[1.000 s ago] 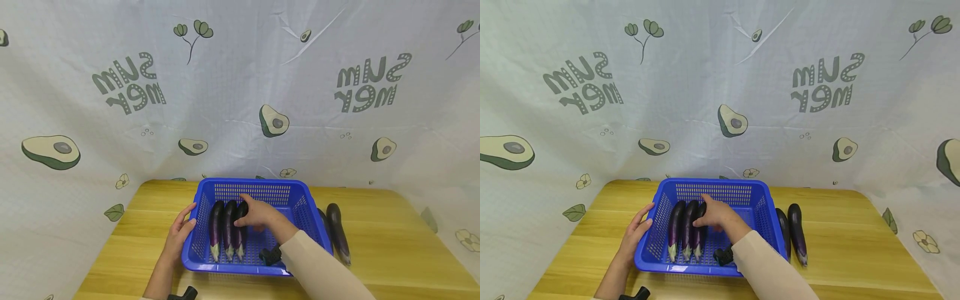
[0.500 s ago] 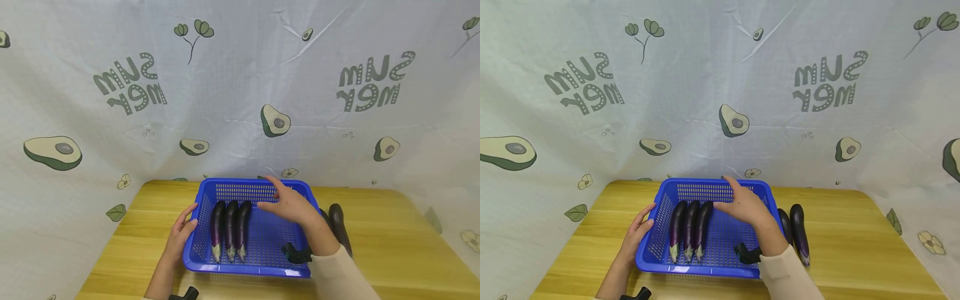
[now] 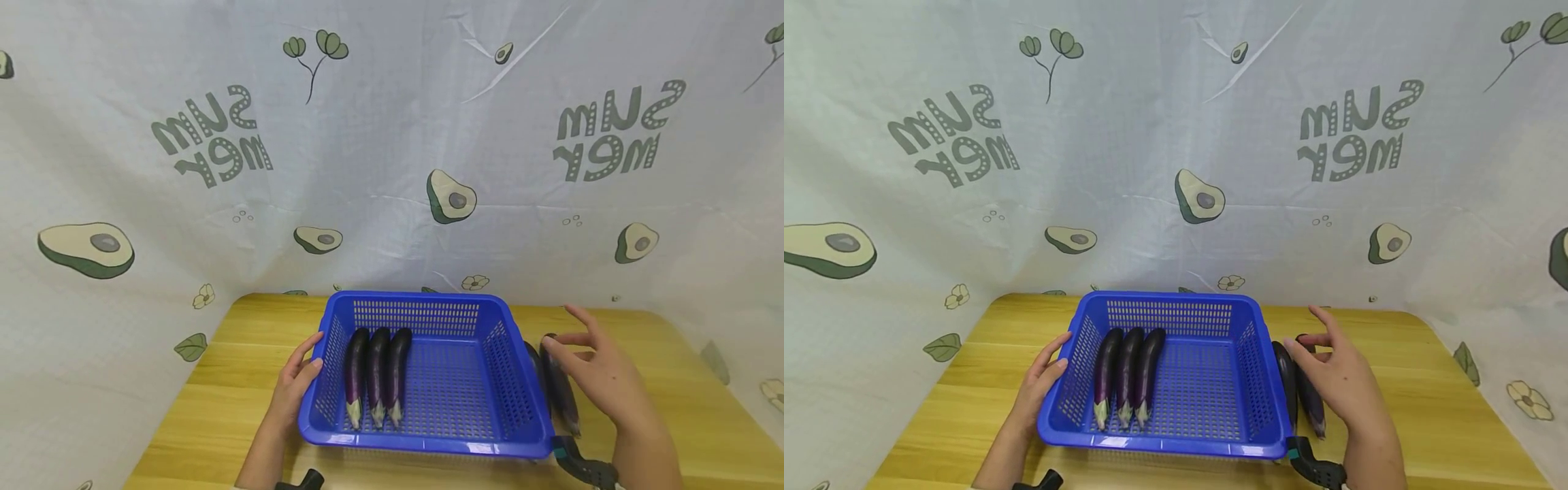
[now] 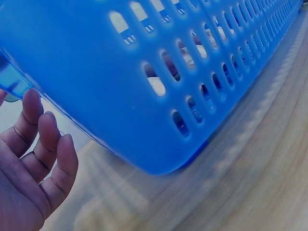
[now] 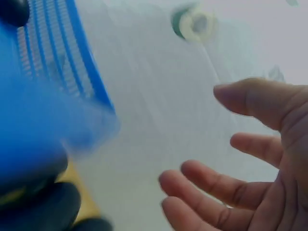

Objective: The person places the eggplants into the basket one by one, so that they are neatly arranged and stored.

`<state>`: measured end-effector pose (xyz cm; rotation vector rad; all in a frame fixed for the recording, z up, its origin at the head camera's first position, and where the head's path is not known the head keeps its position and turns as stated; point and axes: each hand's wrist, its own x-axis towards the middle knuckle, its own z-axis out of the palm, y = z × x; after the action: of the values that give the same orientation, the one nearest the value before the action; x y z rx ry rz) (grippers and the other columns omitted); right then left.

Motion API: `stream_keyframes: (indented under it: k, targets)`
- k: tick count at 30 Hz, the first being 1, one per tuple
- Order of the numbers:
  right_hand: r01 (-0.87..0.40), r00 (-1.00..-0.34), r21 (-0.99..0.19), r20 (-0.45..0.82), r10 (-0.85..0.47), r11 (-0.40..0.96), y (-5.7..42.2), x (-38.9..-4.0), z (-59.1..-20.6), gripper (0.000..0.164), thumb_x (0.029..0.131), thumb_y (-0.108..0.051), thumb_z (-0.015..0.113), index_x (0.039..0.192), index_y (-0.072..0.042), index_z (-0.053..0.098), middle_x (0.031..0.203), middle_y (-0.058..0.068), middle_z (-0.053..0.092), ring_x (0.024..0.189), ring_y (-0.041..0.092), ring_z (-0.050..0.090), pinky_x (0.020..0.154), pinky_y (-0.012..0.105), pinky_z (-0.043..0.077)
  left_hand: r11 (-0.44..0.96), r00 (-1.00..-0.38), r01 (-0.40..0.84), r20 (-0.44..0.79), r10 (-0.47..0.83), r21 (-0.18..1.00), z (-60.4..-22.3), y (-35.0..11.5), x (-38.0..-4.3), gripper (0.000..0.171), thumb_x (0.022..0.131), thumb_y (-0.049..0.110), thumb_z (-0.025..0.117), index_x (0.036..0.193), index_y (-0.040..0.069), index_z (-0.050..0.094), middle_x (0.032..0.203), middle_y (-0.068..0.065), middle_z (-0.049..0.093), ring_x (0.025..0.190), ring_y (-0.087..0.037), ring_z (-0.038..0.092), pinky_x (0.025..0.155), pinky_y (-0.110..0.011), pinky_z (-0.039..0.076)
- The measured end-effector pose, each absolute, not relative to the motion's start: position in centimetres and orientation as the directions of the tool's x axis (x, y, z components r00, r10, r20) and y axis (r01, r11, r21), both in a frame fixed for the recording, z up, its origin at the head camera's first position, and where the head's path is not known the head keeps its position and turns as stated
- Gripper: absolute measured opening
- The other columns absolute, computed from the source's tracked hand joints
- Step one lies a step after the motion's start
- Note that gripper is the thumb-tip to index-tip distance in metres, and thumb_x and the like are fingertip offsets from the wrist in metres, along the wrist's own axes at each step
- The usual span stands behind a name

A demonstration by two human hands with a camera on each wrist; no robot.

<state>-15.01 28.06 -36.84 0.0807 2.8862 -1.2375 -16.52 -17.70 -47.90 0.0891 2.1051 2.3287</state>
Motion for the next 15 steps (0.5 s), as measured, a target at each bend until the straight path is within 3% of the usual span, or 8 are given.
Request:
stream_keyframes:
  k: [4,6,11,15]
  targets:
    - [0.108,-0.994,-0.747,-0.058,0.097,0.656,31.2,-14.6,-38.1,0.089,0.103,-0.045,0.056,0.165,-0.011,0.002,0.141,0.039,0.049,0.105,0.039,0.071,0.074,0.026,0.06,-0.074,-0.998,0.048,0.05,0.036,0.996,-48.0,-17.8,-16.5,0.05,0.104,0.019,0.049,0.153,0.02,0.044,0.136,-0.032,0.056,0.102,-0.032,0.072,0.076,-0.049,0.065]
    - [0.137,-0.99,-0.744,-0.085,0.111,0.654,32.5,-14.6,-38.5,0.091,0.103,-0.048,0.055,0.165,-0.009,0.0,0.142,0.04,0.048,0.104,0.037,0.072,0.074,0.026,0.06,-0.075,-0.998,0.045,0.048,0.035,0.996,-48.1,-17.8,-16.5,0.05,0.103,0.019,0.049,0.153,0.018,0.044,0.136,-0.033,0.056,0.102,-0.034,0.072,0.076,-0.049,0.065]
    - [0.239,-0.97,-0.725,-0.213,0.12,0.646,34.5,-15.0,-40.2,0.096,0.102,-0.055,0.05,0.164,-0.008,-0.006,0.147,0.042,0.04,0.111,0.045,0.069,0.09,0.052,0.059,-0.071,-0.999,0.029,0.031,0.038,0.997,-48.2,-17.7,-16.6,0.052,0.102,0.019,0.05,0.154,0.018,0.044,0.139,-0.033,0.055,0.107,-0.04,0.07,0.077,-0.049,0.065]
    - [0.281,-0.952,-0.689,-0.291,0.1,0.668,35.0,-15.6,-42.2,0.096,0.102,-0.055,0.052,0.163,-0.004,-0.002,0.147,0.043,0.04,0.112,0.045,0.068,0.092,0.055,0.057,-0.074,-0.999,0.022,0.025,0.035,0.997,-48.0,-17.8,-16.6,0.052,0.102,0.02,0.05,0.154,0.02,0.044,0.14,-0.033,0.055,0.108,-0.041,0.07,0.077,-0.05,0.065]
